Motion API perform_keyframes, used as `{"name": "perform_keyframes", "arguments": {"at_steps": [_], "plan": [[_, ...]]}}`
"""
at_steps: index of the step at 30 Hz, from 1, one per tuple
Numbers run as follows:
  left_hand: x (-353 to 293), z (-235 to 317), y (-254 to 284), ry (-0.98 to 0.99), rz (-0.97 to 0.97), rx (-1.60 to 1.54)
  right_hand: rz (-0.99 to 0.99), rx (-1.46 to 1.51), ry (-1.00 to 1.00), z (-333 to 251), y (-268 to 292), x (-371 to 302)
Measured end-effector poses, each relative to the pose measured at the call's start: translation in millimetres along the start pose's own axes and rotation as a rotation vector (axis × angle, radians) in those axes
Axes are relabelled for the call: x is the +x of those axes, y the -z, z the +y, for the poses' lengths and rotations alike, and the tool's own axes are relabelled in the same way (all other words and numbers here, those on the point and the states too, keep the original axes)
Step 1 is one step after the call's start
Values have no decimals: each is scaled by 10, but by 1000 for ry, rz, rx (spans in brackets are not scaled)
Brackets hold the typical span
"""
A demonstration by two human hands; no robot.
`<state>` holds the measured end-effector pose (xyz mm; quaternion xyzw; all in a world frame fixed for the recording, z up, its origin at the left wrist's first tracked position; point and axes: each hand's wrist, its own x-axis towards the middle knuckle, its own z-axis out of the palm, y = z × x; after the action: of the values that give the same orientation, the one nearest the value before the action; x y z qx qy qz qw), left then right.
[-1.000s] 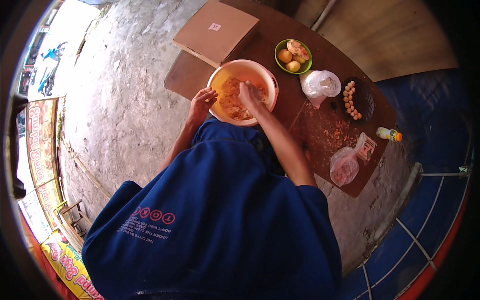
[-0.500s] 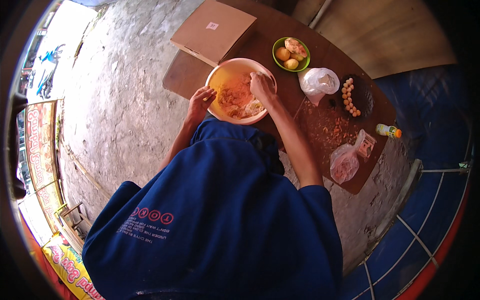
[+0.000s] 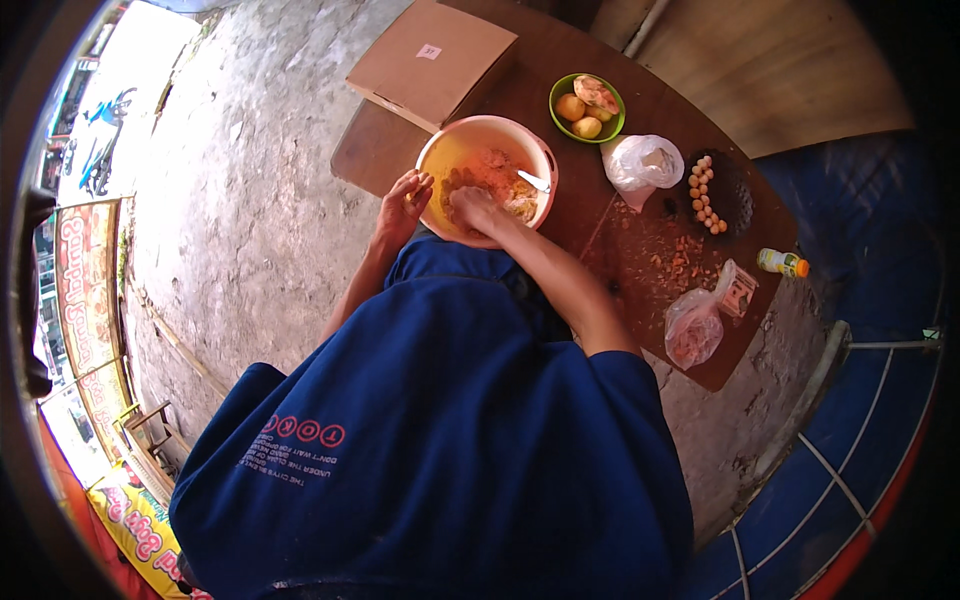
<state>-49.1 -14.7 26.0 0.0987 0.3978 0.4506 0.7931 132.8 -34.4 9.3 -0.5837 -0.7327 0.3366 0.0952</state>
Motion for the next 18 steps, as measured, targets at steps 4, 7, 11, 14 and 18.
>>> {"name": "perform_keyframes", "arguments": {"at_steps": [4, 7, 11, 14, 18], "plan": [[3, -7, 7, -26, -39, -7, 118, 33, 90, -44, -109, -124], [4, -11, 7, -24, -46, 21, 97, -38, -8, -103, -142, -72], [-2, -22, -3, -42, -47, 24, 86, -118, -22, -122, -235, 0], [-7, -17, -12, -47, -46, 29, 132, -84, -24, -69, -276, 40], [-20, 2, -14, -28, -64, 49, 289, 66, -118, 131, -62, 63]]}}
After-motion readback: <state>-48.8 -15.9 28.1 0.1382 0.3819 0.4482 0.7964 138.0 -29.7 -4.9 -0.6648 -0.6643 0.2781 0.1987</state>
